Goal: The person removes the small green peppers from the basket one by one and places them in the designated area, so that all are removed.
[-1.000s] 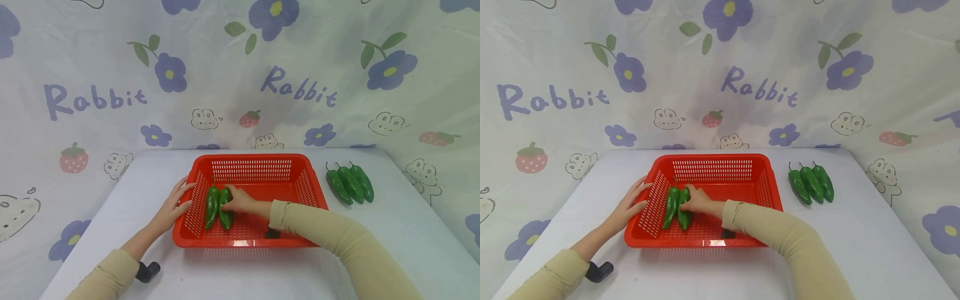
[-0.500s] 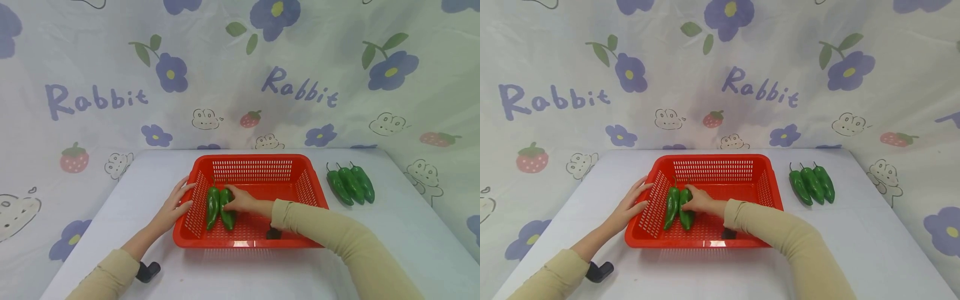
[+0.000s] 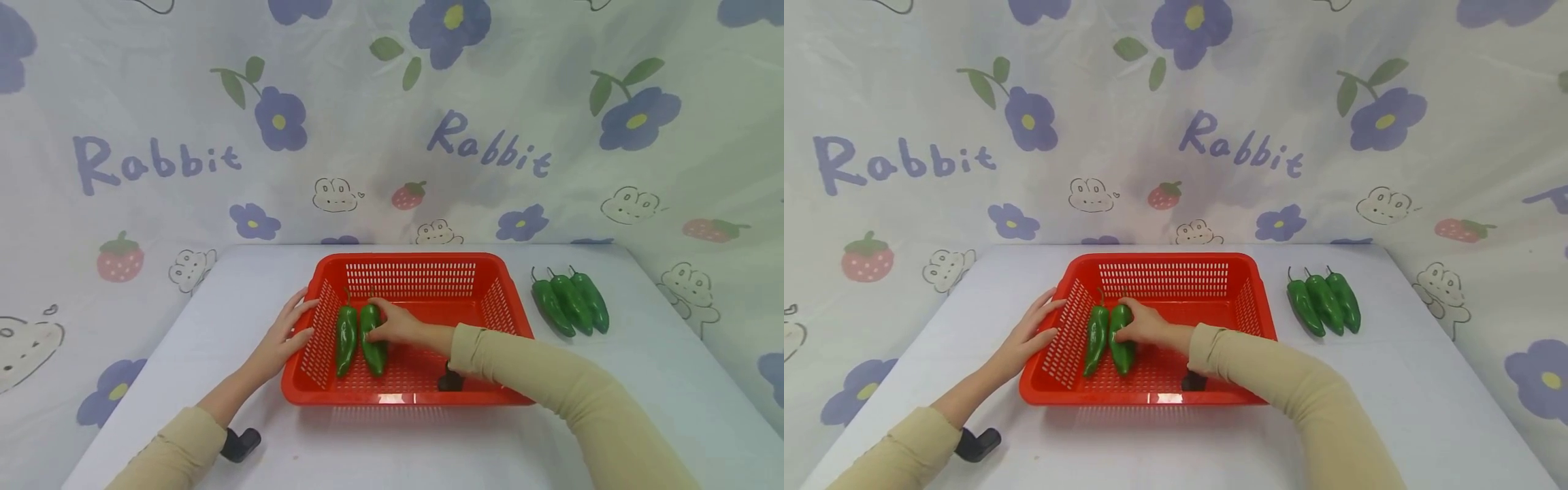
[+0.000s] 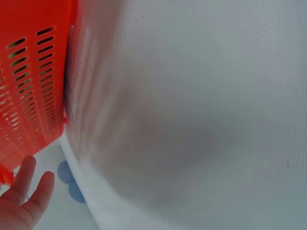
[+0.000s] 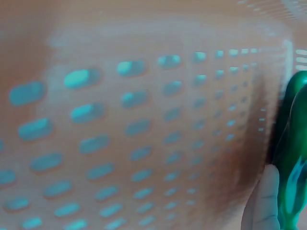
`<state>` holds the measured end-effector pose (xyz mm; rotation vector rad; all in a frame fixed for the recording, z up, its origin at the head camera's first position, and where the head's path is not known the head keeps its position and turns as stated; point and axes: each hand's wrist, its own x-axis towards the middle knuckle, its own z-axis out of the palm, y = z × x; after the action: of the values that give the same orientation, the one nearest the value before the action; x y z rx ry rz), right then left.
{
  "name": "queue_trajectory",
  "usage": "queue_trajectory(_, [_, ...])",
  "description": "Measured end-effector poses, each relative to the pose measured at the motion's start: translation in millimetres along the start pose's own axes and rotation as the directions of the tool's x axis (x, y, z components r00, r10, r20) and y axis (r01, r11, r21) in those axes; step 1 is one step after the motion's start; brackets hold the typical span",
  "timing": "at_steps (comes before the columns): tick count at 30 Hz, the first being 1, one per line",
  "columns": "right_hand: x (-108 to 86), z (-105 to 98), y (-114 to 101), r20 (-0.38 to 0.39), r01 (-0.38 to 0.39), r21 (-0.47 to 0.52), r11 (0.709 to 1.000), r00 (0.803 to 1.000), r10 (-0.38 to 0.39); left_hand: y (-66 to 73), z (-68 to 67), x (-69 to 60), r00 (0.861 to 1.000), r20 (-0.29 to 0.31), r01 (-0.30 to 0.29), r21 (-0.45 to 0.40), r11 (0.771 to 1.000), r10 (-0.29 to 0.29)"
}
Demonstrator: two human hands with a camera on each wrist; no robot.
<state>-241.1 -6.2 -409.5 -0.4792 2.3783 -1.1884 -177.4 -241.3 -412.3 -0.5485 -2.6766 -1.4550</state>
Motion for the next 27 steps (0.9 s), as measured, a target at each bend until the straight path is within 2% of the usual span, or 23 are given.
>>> queue_trajectory(4, [-3.5,-5,-6,0.012,0.024,0.036,0.999,1.0,-0.024,-0.8,-0.2,0.2,1.0,-0.002,-0.002,-0.008,1.0,0.002])
queue_trajectory(7, [-6.8,-10,-8,0.026,0.028,0.106,0.994,0.999,-0.031,-1.1,0.2,0.4,1.0,-0.002,-0.003,-0.014,1.0,0.003])
queue_trajectory(14, [-16.2,-27,-9,0.062,0.026,0.295,0.955,0.997,-0.046,-1.4,1.6,1.3,1.0,-0.005,-0.004,-0.017,1.0,0.004])
queue_trajectory(19, [-22.9,-43,-11,0.047,0.024,0.337,0.941,0.998,-0.043,-1.1,1.3,1.4,1.0,-0.005,-0.007,-0.018,1.0,0.007])
queue_trajectory(27, [-36.6,-71,-22,0.021,0.07,0.356,0.932,0.996,-0.083,-1.2,1.2,1.5,1.0,-0.002,-0.001,-0.014,1.0,0.001])
